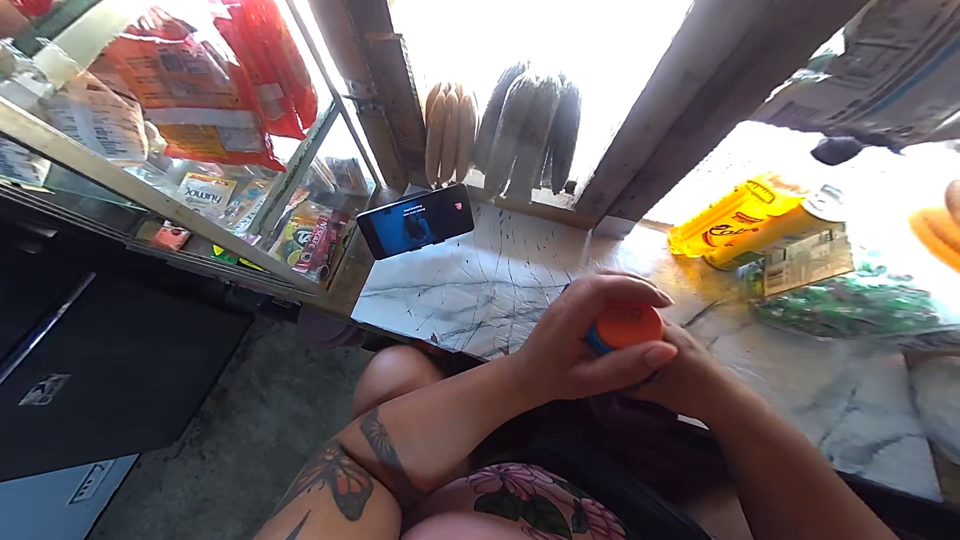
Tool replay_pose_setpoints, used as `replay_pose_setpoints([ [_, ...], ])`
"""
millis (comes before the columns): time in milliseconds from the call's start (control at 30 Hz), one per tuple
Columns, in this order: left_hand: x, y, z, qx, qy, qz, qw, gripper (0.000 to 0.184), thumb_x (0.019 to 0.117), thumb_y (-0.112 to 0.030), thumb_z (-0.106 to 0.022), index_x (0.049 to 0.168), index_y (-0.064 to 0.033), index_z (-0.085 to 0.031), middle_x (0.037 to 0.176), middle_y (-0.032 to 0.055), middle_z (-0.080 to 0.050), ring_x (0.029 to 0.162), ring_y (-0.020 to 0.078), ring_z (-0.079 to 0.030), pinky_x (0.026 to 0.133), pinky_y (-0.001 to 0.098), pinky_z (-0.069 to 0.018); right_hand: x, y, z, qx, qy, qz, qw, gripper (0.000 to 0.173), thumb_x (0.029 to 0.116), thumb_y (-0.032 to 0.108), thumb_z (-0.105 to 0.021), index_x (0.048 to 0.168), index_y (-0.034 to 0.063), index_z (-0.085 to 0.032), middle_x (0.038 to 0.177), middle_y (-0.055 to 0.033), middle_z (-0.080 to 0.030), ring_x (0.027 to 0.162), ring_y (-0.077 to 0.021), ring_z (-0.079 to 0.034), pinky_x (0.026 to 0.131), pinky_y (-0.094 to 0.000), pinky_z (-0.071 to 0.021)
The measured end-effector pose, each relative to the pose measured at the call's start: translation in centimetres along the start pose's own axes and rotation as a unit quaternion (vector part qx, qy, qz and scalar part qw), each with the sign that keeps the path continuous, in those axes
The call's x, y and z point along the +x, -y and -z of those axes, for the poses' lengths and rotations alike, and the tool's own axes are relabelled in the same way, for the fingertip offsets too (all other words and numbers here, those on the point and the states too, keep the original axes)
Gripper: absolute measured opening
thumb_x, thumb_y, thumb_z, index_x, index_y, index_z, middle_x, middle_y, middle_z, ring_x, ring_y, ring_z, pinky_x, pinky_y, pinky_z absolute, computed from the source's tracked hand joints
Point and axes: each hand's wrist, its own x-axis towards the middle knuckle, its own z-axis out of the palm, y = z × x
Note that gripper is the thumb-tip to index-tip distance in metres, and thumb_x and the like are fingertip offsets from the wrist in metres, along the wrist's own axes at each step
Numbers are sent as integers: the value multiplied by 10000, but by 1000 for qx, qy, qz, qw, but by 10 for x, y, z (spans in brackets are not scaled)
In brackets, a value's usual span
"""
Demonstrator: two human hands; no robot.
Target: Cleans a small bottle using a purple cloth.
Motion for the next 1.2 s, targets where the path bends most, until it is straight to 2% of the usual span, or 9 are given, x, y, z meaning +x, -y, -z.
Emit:
replay_pose_setpoints([
  [133, 4, -6, 2, 20, -60, 43, 997, 305, 1021, -204, -567, 1243, -5, -504, 1081, 106, -642, 961, 100, -643, 845, 289, -560, 0, -19, -7, -13, 27, -28, 999, 843, 677, 449, -831, 1314, -47, -589, 1263, -242, -643, 1191, -384, -615, 1008, -569, -477],
  [333, 6, -8, 6, -1, -73, 68, 995, 284, 1048, -191, -483, 1282, -31, -474, 1048, 71, -635, 929, 81, -628, 808, 259, -545, 5, -13, -1, -36, 101, -79, 991, 901, 676, 412, -866, 1380, -42, -532, 1314, -251, -608, 1240, -411, -579, 1038, -603, -444],
  [600, 2, -5, 8, -107, -49, 65, 991, 234, 1006, -244, -550, 1179, -87, -545, 963, 26, -630, 898, 76, -631, 805, 276, -548, 1, -25, -7, -37, 73, 33, 996, 880, 643, 491, -836, 1292, -51, -593, 1232, -228, -661, 1170, -398, -623, 1012, -606, -453],
  [733, -2, -5, 3, -162, -4, 41, 986, 275, 1015, -283, -587, 1046, -11, -611, 916, 68, -676, 893, 86, -662, 820, 283, -556, -3, -18, -12, -16, 21, 101, 995, 752, 696, 535, -774, 1181, -25, -648, 1100, -185, -705, 1061, -298, -673, 918, -491, -525],
  [867, -4, -5, -4, -159, 31, 0, 987, 289, 1011, -256, -594, 1013, 32, -614, 914, 104, -668, 912, 94, -656, 837, 267, -546, -4, -7, -11, 48, -15, 106, 993, 705, 751, 537, -785, 1163, -20, -653, 1081, -136, -701, 1079, -138, -645, 963, -307, -513],
  [967, -5, -13, -4, -143, 59, -4, 988, 319, 1029, -271, -570, 1066, 40, -632, 985, 100, -692, 971, 62, -647, 878, 222, -518, 1, 50, 15, 88, 24, -22, 996, 577, 756, 290, -801, 1141, -118, -668, 1118, -212, -710, 1121, -175, -640, 1029, -261, -430],
  [1033, -6, -13, -4, -139, 69, -5, 988, 328, 1041, -277, -560, 1092, 38, -636, 1014, 97, -696, 990, 54, -648, 892, 215, -518, 2, 59, 18, 97, 13, -33, 995, 535, 765, 254, -786, 1116, -133, -671, 1097, -216, -714, 1103, -156, -643, 1021, -221, -423],
  [1133, -4, -5, -5, -158, 50, -18, 986, 290, 1005, -221, -596, 1019, 68, -621, 927, 143, -669, 914, 121, -653, 843, 267, -536, 5, 59, 21, 94, 61, -58, 992, 582, 764, 255, -814, 1170, -129, -650, 1141, -217, -697, 1134, -165, -623, 1045, -240, -405],
  [1200, -3, -3, -5, -160, 46, -19, 986, 279, 1000, -209, -602, 1018, 69, -618, 925, 144, -667, 912, 119, -655, 838, 265, -541, 8, 59, 24, 87, 88, -72, 990, 630, 751, 266, -837, 1210, -117, -637, 1176, -213, -688, 1166, -183, -613, 1063, -264, -401],
])
